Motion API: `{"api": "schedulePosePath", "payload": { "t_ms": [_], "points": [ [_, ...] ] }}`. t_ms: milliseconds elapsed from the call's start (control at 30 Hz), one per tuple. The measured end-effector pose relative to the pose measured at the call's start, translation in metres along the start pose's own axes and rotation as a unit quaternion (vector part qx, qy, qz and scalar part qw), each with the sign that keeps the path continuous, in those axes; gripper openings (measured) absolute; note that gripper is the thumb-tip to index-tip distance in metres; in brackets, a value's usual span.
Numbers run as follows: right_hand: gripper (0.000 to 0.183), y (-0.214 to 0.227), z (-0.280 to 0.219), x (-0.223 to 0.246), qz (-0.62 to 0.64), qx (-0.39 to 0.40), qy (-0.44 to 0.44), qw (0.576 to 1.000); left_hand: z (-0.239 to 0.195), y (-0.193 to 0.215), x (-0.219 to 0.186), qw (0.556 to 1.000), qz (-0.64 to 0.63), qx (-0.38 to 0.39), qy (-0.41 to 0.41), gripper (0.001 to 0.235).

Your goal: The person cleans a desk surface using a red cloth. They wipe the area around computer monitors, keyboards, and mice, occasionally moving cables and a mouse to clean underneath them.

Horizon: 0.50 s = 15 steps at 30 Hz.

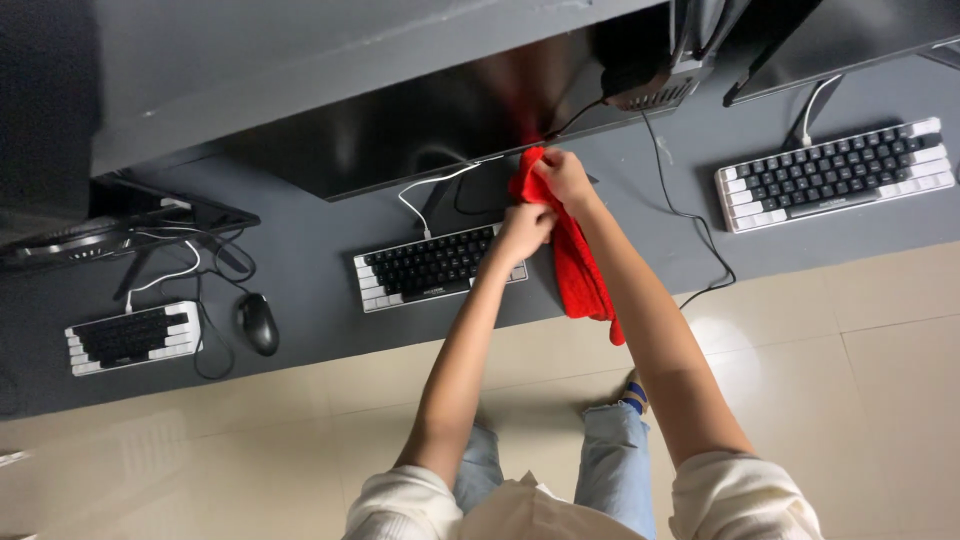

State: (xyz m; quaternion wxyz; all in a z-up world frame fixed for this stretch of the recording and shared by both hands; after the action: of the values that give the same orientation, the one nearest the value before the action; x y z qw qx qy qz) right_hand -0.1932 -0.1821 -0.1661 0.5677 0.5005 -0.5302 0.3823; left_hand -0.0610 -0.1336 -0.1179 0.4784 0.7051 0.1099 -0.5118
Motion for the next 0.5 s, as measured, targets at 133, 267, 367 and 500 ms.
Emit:
{"api": "schedulePosePath", "payload": {
  "t_ms": [133,267,367,500],
  "points": [
    [0.02,0.005,-0.013,0.03,-0.049,-0.039,-0.004,0.998,0.018,0.032,0.03,0.977,-0.172,-0.048,0.12,0.02],
    [0.023,0.006,-0.02,0.045,-0.113,-0.068,-0.011,0.991,0.041,0.038,0.064,0.909,-0.362,-0.151,0.142,0.017],
    [0.023,0.014,-0.027,0.06,-0.162,-0.075,0.033,0.983,0.065,0.013,0.108,0.852,-0.475,-0.163,0.149,0.018],
    [0.023,0.029,-0.052,0.095,-0.198,-0.04,0.057,0.978,0.08,-0.005,0.153,0.792,-0.553,-0.2,0.163,0.014]
  ]
}}
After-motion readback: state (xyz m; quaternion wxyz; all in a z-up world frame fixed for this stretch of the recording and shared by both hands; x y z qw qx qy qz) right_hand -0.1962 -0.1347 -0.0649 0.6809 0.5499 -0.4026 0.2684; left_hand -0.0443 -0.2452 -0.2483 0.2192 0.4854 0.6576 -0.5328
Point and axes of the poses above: each hand's wrist, its own z-axis towards the middle knuckle, its own y-axis out of the back of the hand, x = y × z, the point moved 10 cm from there along z, towards the middle knuckle, and after that the axes turned 5 degrees about x, right-handed, at the moved point
